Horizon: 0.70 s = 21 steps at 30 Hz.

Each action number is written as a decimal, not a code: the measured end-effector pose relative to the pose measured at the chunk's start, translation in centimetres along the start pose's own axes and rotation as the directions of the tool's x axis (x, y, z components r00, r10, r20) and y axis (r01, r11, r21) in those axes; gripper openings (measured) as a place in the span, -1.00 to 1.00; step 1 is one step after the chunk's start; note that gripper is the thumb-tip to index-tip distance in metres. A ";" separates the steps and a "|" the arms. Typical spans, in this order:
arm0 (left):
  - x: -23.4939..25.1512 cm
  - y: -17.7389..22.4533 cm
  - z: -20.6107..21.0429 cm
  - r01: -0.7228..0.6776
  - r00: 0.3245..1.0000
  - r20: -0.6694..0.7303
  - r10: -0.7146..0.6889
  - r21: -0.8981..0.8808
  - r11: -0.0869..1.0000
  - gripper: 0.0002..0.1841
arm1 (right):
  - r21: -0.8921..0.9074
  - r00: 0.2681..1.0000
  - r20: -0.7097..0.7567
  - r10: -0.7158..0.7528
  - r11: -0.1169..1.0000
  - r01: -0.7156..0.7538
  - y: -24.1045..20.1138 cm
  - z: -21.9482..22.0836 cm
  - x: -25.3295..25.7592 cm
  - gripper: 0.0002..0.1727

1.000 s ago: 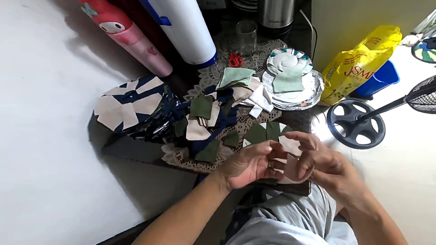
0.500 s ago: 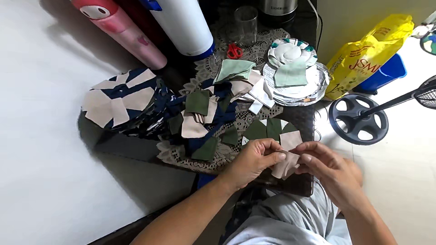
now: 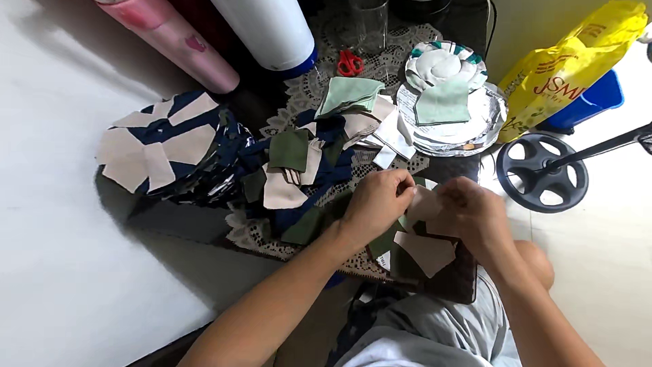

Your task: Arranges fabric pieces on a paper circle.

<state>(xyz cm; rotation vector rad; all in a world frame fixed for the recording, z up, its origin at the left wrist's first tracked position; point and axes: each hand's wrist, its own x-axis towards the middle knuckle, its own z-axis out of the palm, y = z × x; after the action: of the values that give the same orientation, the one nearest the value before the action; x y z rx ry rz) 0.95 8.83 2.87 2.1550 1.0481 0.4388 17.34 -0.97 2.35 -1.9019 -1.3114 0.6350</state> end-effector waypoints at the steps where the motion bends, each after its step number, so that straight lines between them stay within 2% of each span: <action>1: 0.3 -0.1 0.1 -0.033 0.999 -0.016 0.034 0.057 0.998 -0.89 | -0.049 1.000 -0.003 -0.001 0.999 0.000 0.0 0.1 0.4 -0.90; 6: 1.3 -0.6 0.9 -0.131 0.986 -0.080 0.149 0.200 0.971 -0.89 | -0.183 0.997 -0.042 -0.059 0.982 0.051 0.1 0.6 1.1 -0.86; 14: 1.7 -0.8 0.7 -0.144 0.984 -0.074 0.165 0.231 0.962 -0.89 | -0.236 0.997 -0.044 -0.069 0.970 0.056 -0.1 0.7 1.5 -0.87; 18: -0.2 -0.4 -1.5 -0.159 0.985 -0.048 0.165 0.116 0.981 -0.91 | -0.174 0.987 -0.033 -0.156 0.974 0.148 -0.5 0.3 0.8 -0.88; 21: -3.7 -0.2 -3.7 -0.021 0.996 0.083 0.034 -0.162 0.987 -0.87 | 0.009 0.980 0.121 -0.157 0.988 0.157 -1.4 -1.0 -0.4 -0.90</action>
<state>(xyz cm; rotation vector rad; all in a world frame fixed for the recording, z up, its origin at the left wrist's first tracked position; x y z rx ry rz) -3.52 7.59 5.32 2.0284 0.9054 0.4258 17.17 -1.35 4.08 -1.7622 -1.5212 0.6777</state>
